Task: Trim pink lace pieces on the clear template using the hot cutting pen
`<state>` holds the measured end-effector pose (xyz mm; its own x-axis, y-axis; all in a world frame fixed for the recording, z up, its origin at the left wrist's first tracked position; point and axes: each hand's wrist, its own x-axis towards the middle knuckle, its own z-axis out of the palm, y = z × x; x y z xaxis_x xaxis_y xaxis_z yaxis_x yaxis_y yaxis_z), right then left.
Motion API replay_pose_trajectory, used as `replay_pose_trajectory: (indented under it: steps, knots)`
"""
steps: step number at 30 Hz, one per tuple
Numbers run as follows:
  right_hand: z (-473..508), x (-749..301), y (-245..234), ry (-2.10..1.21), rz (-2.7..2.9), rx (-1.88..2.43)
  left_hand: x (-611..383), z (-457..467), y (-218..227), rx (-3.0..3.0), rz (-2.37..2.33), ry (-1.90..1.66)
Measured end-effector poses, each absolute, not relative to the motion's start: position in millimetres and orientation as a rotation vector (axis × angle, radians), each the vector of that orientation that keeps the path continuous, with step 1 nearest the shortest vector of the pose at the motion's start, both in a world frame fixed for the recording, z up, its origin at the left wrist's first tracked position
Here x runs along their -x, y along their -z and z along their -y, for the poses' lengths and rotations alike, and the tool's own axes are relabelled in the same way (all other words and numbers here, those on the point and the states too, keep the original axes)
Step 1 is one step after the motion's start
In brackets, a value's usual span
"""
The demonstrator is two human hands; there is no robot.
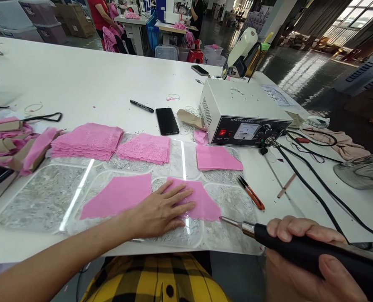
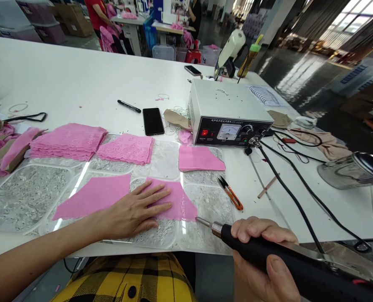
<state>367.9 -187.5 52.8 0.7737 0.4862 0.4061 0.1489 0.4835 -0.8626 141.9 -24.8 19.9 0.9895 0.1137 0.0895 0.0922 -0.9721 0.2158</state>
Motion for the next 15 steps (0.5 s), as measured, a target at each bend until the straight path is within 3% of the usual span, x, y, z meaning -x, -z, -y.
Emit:
replay_pose_trajectory:
  steps: [15]
  knots:
    - [192.2,-372.2,-58.2,-0.206,0.610,1.056,-132.7,22.3,-35.3,-2.845,-0.224,-0.287]
